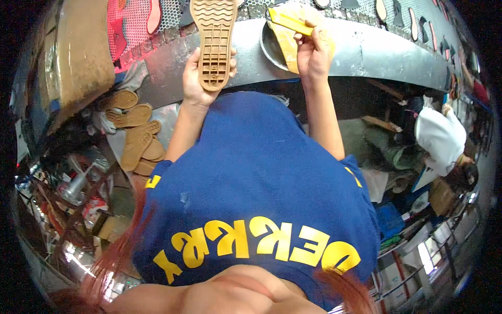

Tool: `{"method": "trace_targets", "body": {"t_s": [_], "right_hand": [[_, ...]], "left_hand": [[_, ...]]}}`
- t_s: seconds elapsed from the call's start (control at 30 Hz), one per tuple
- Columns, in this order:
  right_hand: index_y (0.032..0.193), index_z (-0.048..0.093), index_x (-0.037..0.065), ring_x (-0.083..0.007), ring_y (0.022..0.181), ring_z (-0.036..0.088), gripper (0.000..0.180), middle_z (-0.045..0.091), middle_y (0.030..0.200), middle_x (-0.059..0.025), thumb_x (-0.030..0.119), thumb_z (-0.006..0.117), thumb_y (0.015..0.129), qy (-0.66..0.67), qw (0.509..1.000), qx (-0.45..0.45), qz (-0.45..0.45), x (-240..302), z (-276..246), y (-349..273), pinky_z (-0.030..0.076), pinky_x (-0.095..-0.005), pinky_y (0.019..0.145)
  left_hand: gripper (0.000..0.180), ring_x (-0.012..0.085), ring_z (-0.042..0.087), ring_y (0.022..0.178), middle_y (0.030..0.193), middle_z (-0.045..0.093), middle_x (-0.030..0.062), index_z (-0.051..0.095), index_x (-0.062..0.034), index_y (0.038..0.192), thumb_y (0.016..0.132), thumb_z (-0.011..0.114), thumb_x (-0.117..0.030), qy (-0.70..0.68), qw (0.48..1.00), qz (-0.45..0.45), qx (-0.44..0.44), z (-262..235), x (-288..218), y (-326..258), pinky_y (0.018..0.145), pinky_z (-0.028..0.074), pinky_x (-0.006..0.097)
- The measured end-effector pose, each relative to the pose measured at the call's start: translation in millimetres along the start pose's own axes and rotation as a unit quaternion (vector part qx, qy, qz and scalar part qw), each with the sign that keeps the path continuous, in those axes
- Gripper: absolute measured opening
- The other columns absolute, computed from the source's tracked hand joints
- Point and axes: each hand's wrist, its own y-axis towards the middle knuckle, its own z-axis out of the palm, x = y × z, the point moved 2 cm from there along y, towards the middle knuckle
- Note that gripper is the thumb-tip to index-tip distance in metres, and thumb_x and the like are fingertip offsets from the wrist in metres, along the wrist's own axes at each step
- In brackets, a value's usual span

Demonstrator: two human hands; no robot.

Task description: The person repeatedly picks up brown shoe soles from a conveyor belt and applies a yellow adhesive to the textured underside using a yellow scraper. They dip the scraper into a container of adhesive, spread it across the sole, and place the treated sole back onto the belt. The process is repeated for multiple soles throughout the clip.

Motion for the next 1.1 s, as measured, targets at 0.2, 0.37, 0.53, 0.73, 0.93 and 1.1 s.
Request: {"method": "trace_targets", "body": {"t_s": [0.2,0.37,0.53,0.73,0.93,1.1], "right_hand": [[0.111,0.061,-0.004,-0.0260,0.103,0.061,0.037,0.063,0.112,-0.0196,0.030,0.052,0.100,-0.303,0.874,0.147,-0.351,55,126,-20,0.050,-0.0345,0.089],[0.101,0.069,-0.003,-0.0243,0.100,0.062,0.037,0.065,0.108,-0.0181,0.033,0.061,0.094,-0.496,0.695,0.146,-0.500,54,155,-30,0.047,-0.0343,0.089],[0.100,0.070,-0.002,-0.0230,0.100,0.062,0.032,0.064,0.108,-0.0171,0.028,0.064,0.093,-0.504,0.682,0.130,-0.513,46,160,-28,0.049,-0.0317,0.086],[0.102,0.068,-0.002,-0.0229,0.102,0.061,0.032,0.064,0.109,-0.0166,0.029,0.064,0.093,-0.509,0.692,0.128,-0.495,45,160,-27,0.049,-0.0316,0.086],[0.104,0.066,-0.001,-0.0249,0.100,0.062,0.031,0.064,0.109,-0.0168,0.028,0.063,0.093,-0.521,0.686,0.199,-0.468,54,157,-26,0.049,-0.0338,0.087],[0.100,0.067,0.004,-0.0265,0.092,0.065,0.025,0.067,0.104,-0.0138,0.024,0.070,0.085,-0.523,0.690,0.266,-0.423,58,161,-33,0.050,-0.0349,0.083]], "left_hand": [[0.058,0.0282,0.066,0.090,0.115,0.061,0.0263,0.046,0.0047,0.133,0.099,0.033,-0.040,0.027,0.996,-0.053,0.073,21,3,-8,0.077,0.055,0.036],[0.058,0.0249,0.066,0.094,0.119,0.060,0.0246,0.044,0.0043,0.135,0.100,0.030,-0.039,0.039,0.988,-0.077,0.125,35,3,-16,0.084,0.054,0.034],[0.058,0.0222,0.066,0.093,0.117,0.062,0.0225,0.044,0.0025,0.136,0.098,0.033,-0.040,0.111,0.984,-0.094,0.100,40,-1,-21,0.084,0.054,0.032],[0.058,0.0213,0.066,0.093,0.115,0.063,0.0219,0.046,0.0024,0.134,0.097,0.034,-0.041,0.152,0.980,-0.097,0.091,39,-5,-22,0.082,0.054,0.031],[0.061,0.0241,0.066,0.093,0.113,0.063,0.0234,0.045,0.0036,0.134,0.098,0.032,-0.043,0.179,0.977,-0.097,0.068,40,-9,-22,0.082,0.054,0.033],[0.074,0.0304,0.065,0.095,0.114,0.060,0.0286,0.042,0.0055,0.136,0.099,0.023,-0.055,0.145,0.985,-0.060,0.075,43,-11,-20,0.083,0.054,0.038]]}}
